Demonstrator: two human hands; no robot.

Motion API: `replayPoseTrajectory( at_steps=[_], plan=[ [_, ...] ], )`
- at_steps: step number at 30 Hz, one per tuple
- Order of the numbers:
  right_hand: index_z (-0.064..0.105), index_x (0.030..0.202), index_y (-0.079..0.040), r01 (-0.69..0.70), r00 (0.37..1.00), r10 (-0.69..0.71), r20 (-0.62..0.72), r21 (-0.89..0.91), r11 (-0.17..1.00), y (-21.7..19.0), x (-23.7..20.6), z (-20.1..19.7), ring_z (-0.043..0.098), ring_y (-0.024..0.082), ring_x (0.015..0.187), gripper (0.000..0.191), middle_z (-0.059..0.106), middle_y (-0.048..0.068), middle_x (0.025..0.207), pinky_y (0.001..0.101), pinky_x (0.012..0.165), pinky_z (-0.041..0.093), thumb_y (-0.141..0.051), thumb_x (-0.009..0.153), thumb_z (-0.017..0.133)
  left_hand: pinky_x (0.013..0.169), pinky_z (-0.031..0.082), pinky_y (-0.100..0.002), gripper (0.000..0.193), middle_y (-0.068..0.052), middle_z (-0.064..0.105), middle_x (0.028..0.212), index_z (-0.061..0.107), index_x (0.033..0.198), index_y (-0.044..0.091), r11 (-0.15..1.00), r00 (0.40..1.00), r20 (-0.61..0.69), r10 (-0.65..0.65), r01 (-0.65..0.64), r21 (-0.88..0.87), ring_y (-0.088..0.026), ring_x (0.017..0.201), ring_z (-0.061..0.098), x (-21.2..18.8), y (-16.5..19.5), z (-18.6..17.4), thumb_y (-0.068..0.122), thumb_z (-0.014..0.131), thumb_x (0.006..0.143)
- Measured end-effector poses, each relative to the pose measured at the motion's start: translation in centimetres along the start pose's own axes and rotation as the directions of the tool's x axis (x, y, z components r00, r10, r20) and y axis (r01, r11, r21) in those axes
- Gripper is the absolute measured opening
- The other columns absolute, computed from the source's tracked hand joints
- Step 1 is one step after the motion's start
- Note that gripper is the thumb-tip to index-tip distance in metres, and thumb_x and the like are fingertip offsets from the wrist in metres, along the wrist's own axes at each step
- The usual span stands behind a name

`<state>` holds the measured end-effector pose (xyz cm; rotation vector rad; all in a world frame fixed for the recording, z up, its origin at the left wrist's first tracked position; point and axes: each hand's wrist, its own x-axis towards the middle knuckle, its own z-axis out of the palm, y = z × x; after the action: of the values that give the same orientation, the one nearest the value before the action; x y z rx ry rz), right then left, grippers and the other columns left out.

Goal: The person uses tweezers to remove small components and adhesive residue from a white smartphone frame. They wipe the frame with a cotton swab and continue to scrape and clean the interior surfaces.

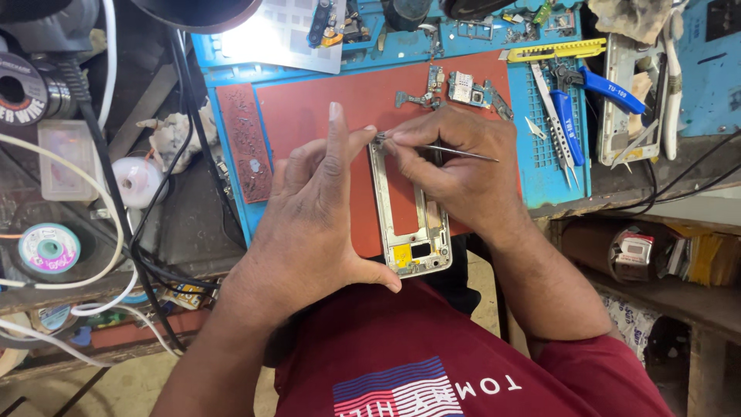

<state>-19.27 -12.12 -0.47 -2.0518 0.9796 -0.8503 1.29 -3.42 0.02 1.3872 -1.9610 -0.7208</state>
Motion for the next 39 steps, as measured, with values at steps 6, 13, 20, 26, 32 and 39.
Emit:
replayPoseTrajectory(
  at_steps=[6, 13, 20, 26, 32, 39],
  plan=[
    [0.074, 0.099, -0.002, 0.033, 0.999, -0.035, -0.040, -0.057, 0.998, 0.3, -0.3, 0.3, 0.075, 0.010, 0.082, 0.010, 0.079, 0.008, 0.097, 0.0216, 0.069, 0.058, -0.002, 0.093, 0.082, 0.116, 0.028, -0.054, 0.173, -0.015, 0.045, 0.154, -0.008, 0.153, -0.004, 0.999, 1.000, 0.014, -0.022, 0.022, 0.044, -0.038, 0.139, 0.041, 0.0, 0.1, 0.4, 0.065, 0.098, 0.035],
    [0.071, 0.100, -0.002, 0.083, 0.994, -0.086, -0.072, -0.035, 0.996, 0.2, -0.5, 0.4, 0.077, 0.014, 0.093, 0.009, 0.078, 0.009, 0.101, 0.0243, 0.079, 0.062, 0.000, 0.095, 0.079, 0.117, 0.028, -0.054, 0.171, -0.015, 0.044, 0.155, -0.006, 0.154, -0.003, 0.999, 1.000, 0.008, -0.002, 0.002, 0.054, -0.039, 0.138, 0.042, -0.1, 0.0, 0.3, 0.067, 0.097, 0.037],
    [0.071, 0.100, -0.001, 0.092, 0.995, -0.094, -0.029, -0.057, 0.994, 0.0, -0.3, 0.3, 0.077, 0.015, 0.091, 0.012, 0.077, 0.010, 0.099, 0.0254, 0.077, 0.061, -0.001, 0.093, 0.081, 0.115, 0.030, -0.052, 0.168, -0.015, 0.046, 0.154, 0.000, 0.154, -0.007, 0.999, 1.000, -0.005, 0.005, -0.005, 0.053, -0.037, 0.137, 0.045, -0.3, 0.0, 0.2, 0.066, 0.097, 0.038],
    [0.069, 0.099, -0.001, 0.094, 0.987, -0.110, -0.118, -0.135, 0.986, -0.2, -0.7, 0.6, 0.077, 0.015, 0.089, 0.010, 0.076, 0.010, 0.100, 0.0239, 0.076, 0.061, 0.002, 0.095, 0.078, 0.113, 0.030, -0.053, 0.167, -0.015, 0.045, 0.154, -0.001, 0.154, -0.010, 0.997, 1.000, -0.016, 0.020, -0.018, 0.076, -0.037, 0.137, 0.044, -0.2, 0.2, 0.4, 0.068, 0.096, 0.043],
    [0.071, 0.098, -0.001, 0.046, 0.996, -0.052, -0.067, -0.078, 0.996, -0.1, -0.3, -0.2, 0.077, 0.015, 0.089, 0.009, 0.076, 0.008, 0.098, 0.0246, 0.075, 0.060, 0.001, 0.094, 0.078, 0.110, 0.031, -0.053, 0.167, -0.017, 0.042, 0.155, 0.002, 0.154, -0.009, 0.991, 0.999, -0.004, 0.047, -0.046, 0.125, -0.037, 0.135, 0.042, 0.0, 0.3, 0.6, 0.070, 0.094, 0.039],
    [0.068, 0.103, -0.002, 0.177, 0.983, -0.180, 0.044, 0.066, 0.982, -0.4, -0.2, -0.1, 0.076, 0.017, 0.098, 0.016, 0.077, 0.009, 0.105, 0.0273, 0.084, 0.059, -0.001, 0.094, 0.082, 0.107, 0.032, -0.055, 0.161, -0.023, 0.035, 0.156, 0.006, 0.154, -0.008, 0.973, 0.994, -0.083, -0.074, 0.090, 0.211, -0.039, 0.133, 0.041, -1.1, 2.6, 2.4, 0.070, 0.095, 0.044]
  ],
)
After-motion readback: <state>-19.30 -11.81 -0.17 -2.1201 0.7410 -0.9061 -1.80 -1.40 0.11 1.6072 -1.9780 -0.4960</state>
